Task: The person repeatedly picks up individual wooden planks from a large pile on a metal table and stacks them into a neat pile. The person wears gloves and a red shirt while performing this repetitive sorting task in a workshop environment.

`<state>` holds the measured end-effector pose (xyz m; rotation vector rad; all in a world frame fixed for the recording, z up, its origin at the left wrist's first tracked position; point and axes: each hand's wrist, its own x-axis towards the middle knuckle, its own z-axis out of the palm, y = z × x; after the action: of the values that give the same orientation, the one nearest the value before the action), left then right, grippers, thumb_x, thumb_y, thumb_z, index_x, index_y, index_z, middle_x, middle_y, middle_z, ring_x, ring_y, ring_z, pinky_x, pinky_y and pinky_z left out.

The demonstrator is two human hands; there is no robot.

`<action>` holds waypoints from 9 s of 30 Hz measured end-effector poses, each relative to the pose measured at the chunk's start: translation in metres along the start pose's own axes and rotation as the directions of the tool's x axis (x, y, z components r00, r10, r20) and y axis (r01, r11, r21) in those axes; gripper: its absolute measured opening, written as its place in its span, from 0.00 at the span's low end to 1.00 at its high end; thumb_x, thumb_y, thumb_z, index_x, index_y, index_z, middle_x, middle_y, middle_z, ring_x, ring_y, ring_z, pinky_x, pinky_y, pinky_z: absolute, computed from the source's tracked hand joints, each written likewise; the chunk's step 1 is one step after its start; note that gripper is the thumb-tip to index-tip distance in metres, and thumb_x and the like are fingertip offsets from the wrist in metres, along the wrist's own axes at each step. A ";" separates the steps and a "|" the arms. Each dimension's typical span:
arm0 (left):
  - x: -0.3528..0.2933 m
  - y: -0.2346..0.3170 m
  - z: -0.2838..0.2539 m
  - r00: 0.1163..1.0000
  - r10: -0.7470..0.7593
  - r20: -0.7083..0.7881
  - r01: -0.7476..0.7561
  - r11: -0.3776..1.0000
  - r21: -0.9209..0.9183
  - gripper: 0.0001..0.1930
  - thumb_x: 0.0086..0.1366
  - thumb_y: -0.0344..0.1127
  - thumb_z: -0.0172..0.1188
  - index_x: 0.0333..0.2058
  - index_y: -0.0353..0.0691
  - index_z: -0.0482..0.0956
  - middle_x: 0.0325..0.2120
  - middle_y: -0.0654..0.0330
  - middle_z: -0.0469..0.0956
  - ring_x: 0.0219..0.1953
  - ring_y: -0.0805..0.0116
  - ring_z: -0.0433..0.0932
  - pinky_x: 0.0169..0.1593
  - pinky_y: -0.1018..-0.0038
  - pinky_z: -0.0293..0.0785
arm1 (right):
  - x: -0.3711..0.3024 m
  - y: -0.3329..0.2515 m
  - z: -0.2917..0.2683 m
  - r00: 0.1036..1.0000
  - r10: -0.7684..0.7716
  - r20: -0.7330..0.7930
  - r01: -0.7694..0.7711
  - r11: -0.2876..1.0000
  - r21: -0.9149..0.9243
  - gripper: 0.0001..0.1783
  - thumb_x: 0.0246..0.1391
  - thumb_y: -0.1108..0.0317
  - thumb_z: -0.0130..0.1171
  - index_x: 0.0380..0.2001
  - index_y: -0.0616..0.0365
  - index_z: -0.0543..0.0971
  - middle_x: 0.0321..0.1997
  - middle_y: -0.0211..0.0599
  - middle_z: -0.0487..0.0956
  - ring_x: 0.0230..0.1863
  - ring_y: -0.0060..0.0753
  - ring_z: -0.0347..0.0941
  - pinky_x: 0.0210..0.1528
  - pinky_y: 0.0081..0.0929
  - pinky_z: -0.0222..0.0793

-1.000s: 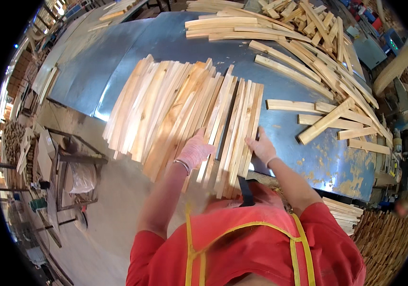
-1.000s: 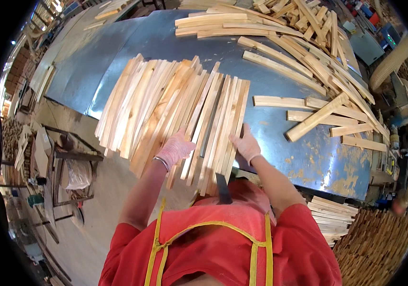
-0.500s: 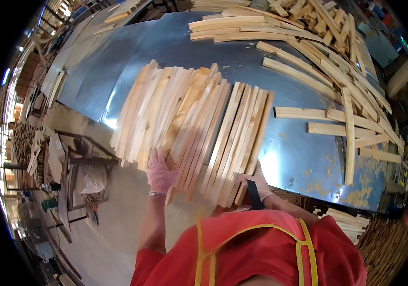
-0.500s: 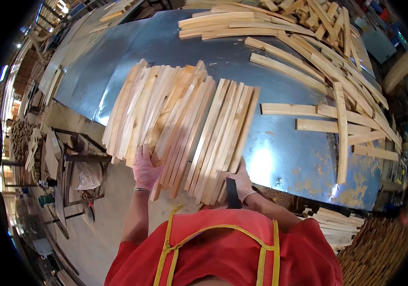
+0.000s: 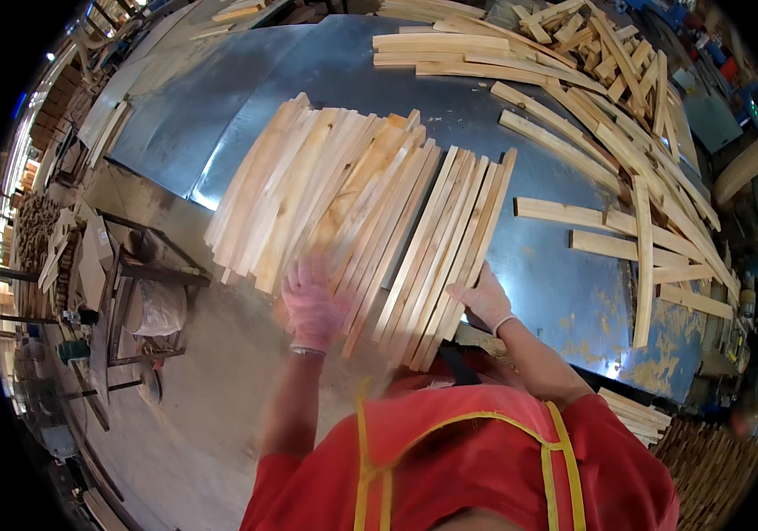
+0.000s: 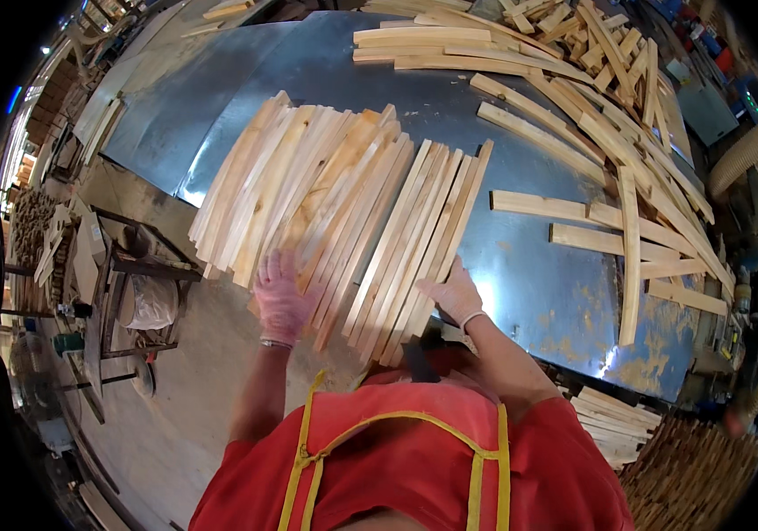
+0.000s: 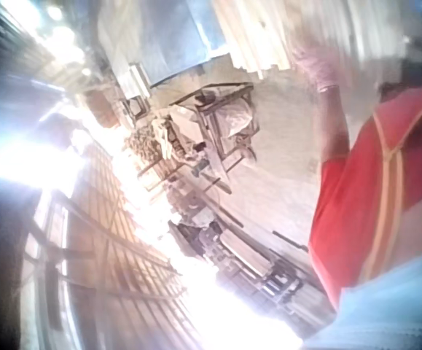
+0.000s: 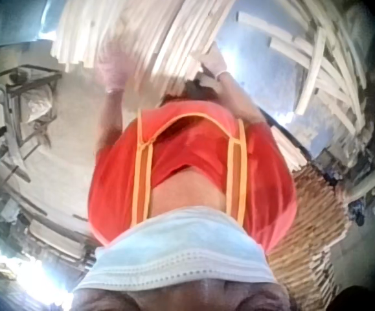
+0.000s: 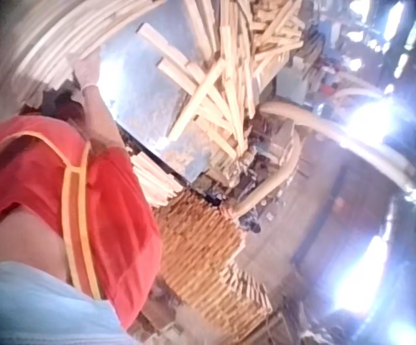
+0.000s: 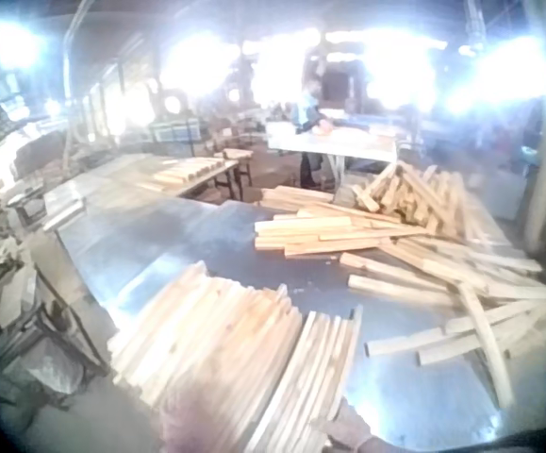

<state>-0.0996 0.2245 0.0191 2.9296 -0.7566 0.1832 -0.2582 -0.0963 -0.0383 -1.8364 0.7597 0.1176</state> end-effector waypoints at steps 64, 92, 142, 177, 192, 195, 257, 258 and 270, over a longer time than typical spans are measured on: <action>0.263 -0.228 0.063 0.977 0.175 0.121 -0.186 0.979 0.087 0.30 0.63 0.43 0.64 0.63 0.41 0.76 0.65 0.48 0.72 0.70 0.41 0.67 0.70 0.47 0.66 | 0.238 -0.266 0.096 0.924 -0.284 -0.255 0.320 0.941 0.111 0.23 0.59 0.57 0.60 0.55 0.53 0.76 0.46 0.57 0.83 0.50 0.63 0.80 0.52 0.54 0.75; 0.280 0.164 0.011 0.622 0.594 0.510 -0.210 0.754 -0.622 0.36 0.60 0.51 0.72 0.63 0.38 0.74 0.59 0.42 0.78 0.62 0.41 0.77 0.64 0.56 0.75 | 0.127 -0.029 0.035 1.000 0.028 0.006 -0.012 0.203 0.979 0.26 0.59 0.70 0.72 0.61 0.60 0.81 0.52 0.40 0.87 0.55 0.36 0.83 0.59 0.31 0.77; 0.243 0.025 0.083 0.982 0.140 0.128 -0.082 0.921 -0.380 0.29 0.59 0.31 0.60 0.61 0.47 0.78 0.44 0.51 0.82 0.44 0.54 0.83 0.50 0.61 0.80 | 0.174 -0.013 -0.153 0.944 -0.329 0.000 0.196 0.561 -0.805 0.22 0.50 0.53 0.71 0.50 0.41 0.88 0.43 0.38 0.85 0.48 0.49 0.81 0.54 0.49 0.74; 0.222 0.043 0.071 0.807 0.590 0.017 -0.574 0.792 -0.209 0.51 0.57 0.49 0.76 0.75 0.37 0.63 0.73 0.46 0.66 0.75 0.44 0.62 0.77 0.48 0.57 | 0.143 -0.020 -0.207 0.991 0.128 0.038 -0.032 0.502 -0.864 0.23 0.51 0.60 0.70 0.52 0.45 0.83 0.53 0.40 0.85 0.64 0.47 0.77 0.67 0.51 0.67; 0.239 0.084 0.069 0.771 0.356 0.528 -0.336 0.932 -0.136 0.40 0.59 0.51 0.73 0.68 0.51 0.71 0.49 0.53 0.81 0.54 0.50 0.81 0.57 0.54 0.75 | 0.255 -0.112 -0.211 0.990 -0.143 -0.003 0.095 0.665 -0.740 0.35 0.59 0.45 0.65 0.66 0.46 0.75 0.54 0.47 0.83 0.62 0.53 0.77 0.64 0.47 0.73; 0.229 0.028 0.062 0.789 0.303 0.535 -0.233 0.952 -0.196 0.40 0.58 0.48 0.74 0.68 0.52 0.72 0.47 0.51 0.83 0.51 0.49 0.83 0.55 0.54 0.78 | 0.259 -0.141 -0.177 0.973 -0.162 -0.162 0.036 0.805 -0.592 0.36 0.59 0.44 0.65 0.66 0.47 0.74 0.53 0.51 0.84 0.60 0.58 0.78 0.62 0.50 0.74; 0.167 0.061 0.062 0.470 0.356 0.808 0.864 0.004 -0.504 0.37 0.59 0.37 0.78 0.65 0.39 0.73 0.51 0.67 0.81 0.51 0.69 0.80 0.55 0.70 0.79 | 0.222 -0.125 -0.245 0.995 -0.087 -0.055 0.083 0.994 -0.066 0.42 0.62 0.40 0.65 0.70 0.55 0.74 0.52 0.50 0.85 0.56 0.46 0.83 0.62 0.40 0.77; 0.163 0.058 0.060 0.454 0.386 0.803 0.867 0.015 -0.497 0.37 0.58 0.35 0.77 0.65 0.39 0.73 0.51 0.66 0.81 0.52 0.69 0.81 0.55 0.71 0.79 | 0.228 -0.116 -0.218 0.995 -0.099 -0.001 0.094 0.938 0.333 0.41 0.63 0.38 0.66 0.67 0.56 0.75 0.46 0.47 0.85 0.46 0.43 0.83 0.51 0.39 0.80; 0.146 -0.113 0.073 0.984 0.098 0.152 -0.102 0.995 0.019 0.32 0.53 0.42 0.72 0.58 0.42 0.79 0.60 0.51 0.77 0.69 0.49 0.69 0.72 0.51 0.61 | 0.030 -0.028 -0.015 0.991 0.016 0.131 -0.132 0.091 0.987 0.35 0.59 0.63 0.71 0.68 0.61 0.73 0.54 0.44 0.84 0.54 0.41 0.84 0.57 0.42 0.84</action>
<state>0.0886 0.2436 -0.0410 2.9585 -0.9302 -0.0205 -0.2231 -0.1174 -0.0222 -0.3815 0.5827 -0.2416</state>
